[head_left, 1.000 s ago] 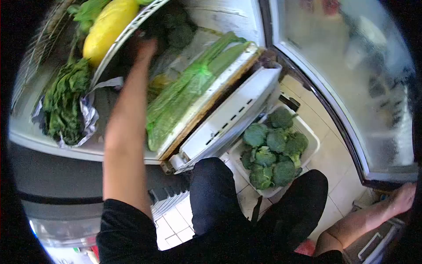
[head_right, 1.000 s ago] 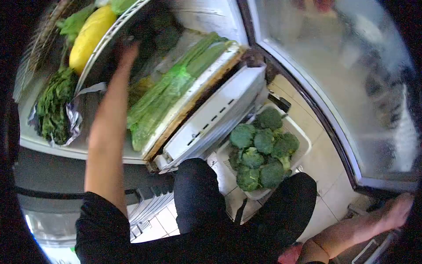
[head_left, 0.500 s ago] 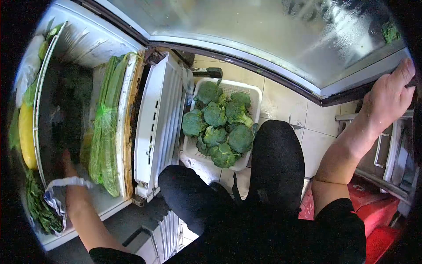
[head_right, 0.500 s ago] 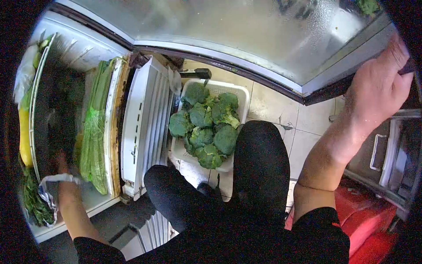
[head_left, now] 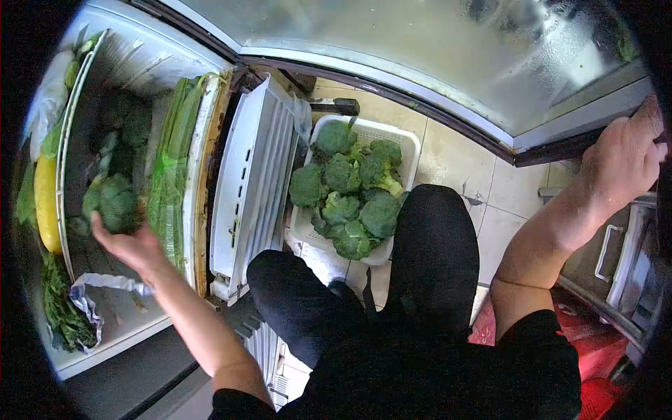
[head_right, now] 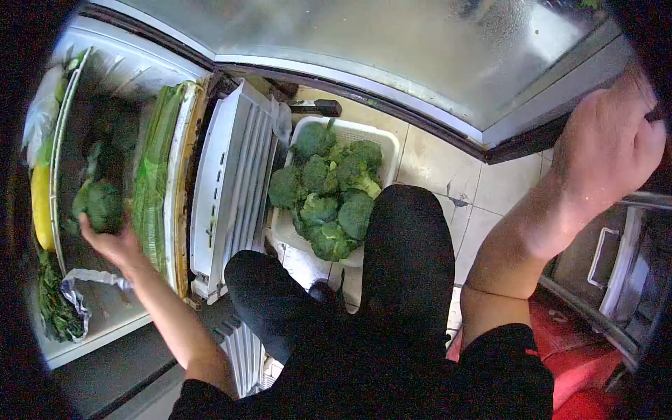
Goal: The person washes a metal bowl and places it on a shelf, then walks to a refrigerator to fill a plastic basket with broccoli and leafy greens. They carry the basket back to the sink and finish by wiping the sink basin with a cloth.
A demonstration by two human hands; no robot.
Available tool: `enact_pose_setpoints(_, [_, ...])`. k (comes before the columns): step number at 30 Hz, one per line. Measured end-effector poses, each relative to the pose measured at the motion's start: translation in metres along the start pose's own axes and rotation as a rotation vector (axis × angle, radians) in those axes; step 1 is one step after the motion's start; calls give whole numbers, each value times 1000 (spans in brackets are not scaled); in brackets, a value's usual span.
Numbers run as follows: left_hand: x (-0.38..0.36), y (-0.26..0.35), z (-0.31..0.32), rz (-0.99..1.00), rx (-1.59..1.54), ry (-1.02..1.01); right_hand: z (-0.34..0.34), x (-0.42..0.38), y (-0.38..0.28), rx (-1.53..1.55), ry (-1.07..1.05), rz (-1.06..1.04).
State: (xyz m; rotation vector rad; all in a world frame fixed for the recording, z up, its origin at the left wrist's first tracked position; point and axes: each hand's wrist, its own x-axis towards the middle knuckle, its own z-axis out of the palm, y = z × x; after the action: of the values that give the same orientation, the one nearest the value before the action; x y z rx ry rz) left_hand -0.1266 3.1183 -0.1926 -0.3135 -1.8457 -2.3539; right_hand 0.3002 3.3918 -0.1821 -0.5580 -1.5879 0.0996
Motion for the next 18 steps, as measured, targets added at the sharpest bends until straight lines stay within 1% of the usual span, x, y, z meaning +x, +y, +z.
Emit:
enact_pose_setpoints(1, [-30, -7, 13, -9, -14, -15, 1, 0, 0, -35, -8, -26])
enact_pose_setpoints(3, [-73, -35, 21, -131, -67, -167, -6, -2, 8, 27, -4, 48])
enact_pose_setpoints(4, [-89, -57, 23, -242, -14, -227, -10, -4, 14, 48, -2, 69])
enact_pose_setpoints(5, [-105, -81, 25, -353, 39, -287, -17, -11, 31, -63, 86, 191])
enact_pose_setpoints(7, [-142, -116, 38, -553, 202, -449, -14, -12, 32, -173, 180, 303])
enact_pose_setpoints(9, [-159, -148, 56, -789, 346, -636, 3, -7, 12, -179, 289, 230])
enact_pose_setpoints(10, [-166, -153, 69, -819, 400, -705, 1, -7, 12, -182, 292, 219])
enact_pose_setpoints(11, [-171, -159, 81, -848, 454, -774, -2, -8, 13, -194, 281, 261])
enact_pose_setpoints(12, [-174, -174, 92, -846, 442, -778, -3, -9, 14, -205, 272, 300])
enact_pose_setpoints(14, [-178, -216, 105, -900, 586, -806, -2, -7, 14, -212, 267, 258])
enact_pose_setpoints(15, [-175, -232, 113, -901, 578, -808, 0, -6, 13, -218, 260, 229])
enact_pose_setpoints(17, [-170, -253, 124, -1146, 646, -833, 2, -6, 12, -220, 271, 213])
enact_pose_setpoints(18, [-170, -255, 127, -1110, 779, -810, 3, -6, 11, -221, 284, 202])
